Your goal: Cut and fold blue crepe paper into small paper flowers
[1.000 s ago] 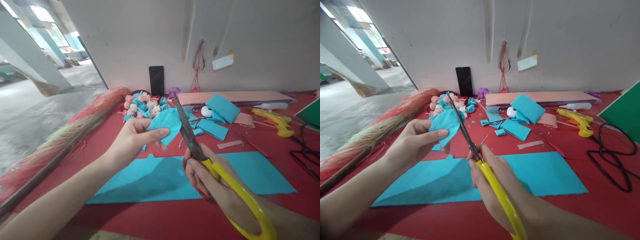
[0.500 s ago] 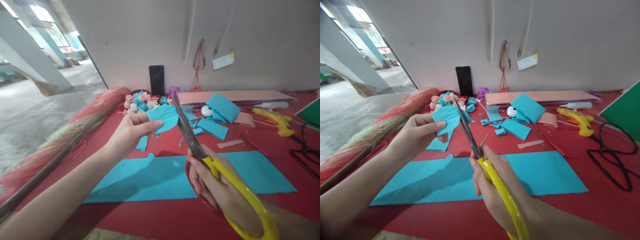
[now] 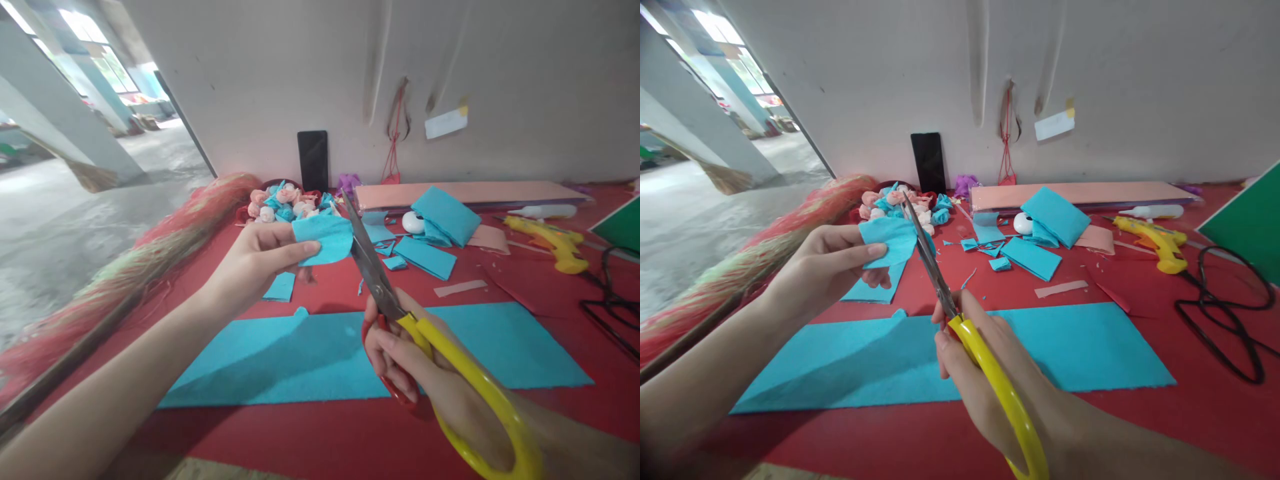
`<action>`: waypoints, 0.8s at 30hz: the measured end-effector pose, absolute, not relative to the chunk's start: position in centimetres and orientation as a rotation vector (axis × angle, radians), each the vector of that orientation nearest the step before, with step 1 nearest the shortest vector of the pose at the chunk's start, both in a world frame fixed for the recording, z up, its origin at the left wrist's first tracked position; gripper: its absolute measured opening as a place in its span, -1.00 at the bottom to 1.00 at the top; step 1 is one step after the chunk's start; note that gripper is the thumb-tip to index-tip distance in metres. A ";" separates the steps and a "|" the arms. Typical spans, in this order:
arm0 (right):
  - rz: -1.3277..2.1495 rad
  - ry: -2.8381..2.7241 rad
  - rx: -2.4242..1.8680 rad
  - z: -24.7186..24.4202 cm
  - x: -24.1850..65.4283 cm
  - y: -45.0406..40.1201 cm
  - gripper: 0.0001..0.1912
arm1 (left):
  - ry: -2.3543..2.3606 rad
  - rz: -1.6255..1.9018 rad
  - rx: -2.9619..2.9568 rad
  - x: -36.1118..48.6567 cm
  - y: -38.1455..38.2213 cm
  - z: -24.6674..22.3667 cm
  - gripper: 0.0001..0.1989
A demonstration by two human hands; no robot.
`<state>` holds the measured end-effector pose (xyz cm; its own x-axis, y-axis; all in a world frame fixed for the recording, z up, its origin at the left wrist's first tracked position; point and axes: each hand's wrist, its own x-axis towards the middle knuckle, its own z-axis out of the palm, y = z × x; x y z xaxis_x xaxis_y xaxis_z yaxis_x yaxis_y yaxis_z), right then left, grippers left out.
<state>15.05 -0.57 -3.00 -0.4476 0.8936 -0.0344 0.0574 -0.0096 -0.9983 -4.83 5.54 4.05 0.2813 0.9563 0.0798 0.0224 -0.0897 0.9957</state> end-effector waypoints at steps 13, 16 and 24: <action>1.349 -1.712 -1.147 -1.6 15.1 -0.4 -0.68 | 1.081 0.886 1.426 -5.3 6.4 4.6 -0.76; 1.372 -1.733 -1.196 -1.2 14.9 -0.2 -0.64 | 1.102 0.872 1.446 -5.6 6.7 4.5 -0.78; 1.315 -1.850 -1.295 -1.2 14.8 -0.5 -0.69 | 1.046 0.687 1.521 -7.6 8.0 4.4 -0.85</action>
<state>14.83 -0.48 -1.22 -0.4060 0.9075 -0.1081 0.4001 0.0702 -0.9138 -7.64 7.95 4.35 0.4396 0.8907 -0.1154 0.2483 0.0029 0.9687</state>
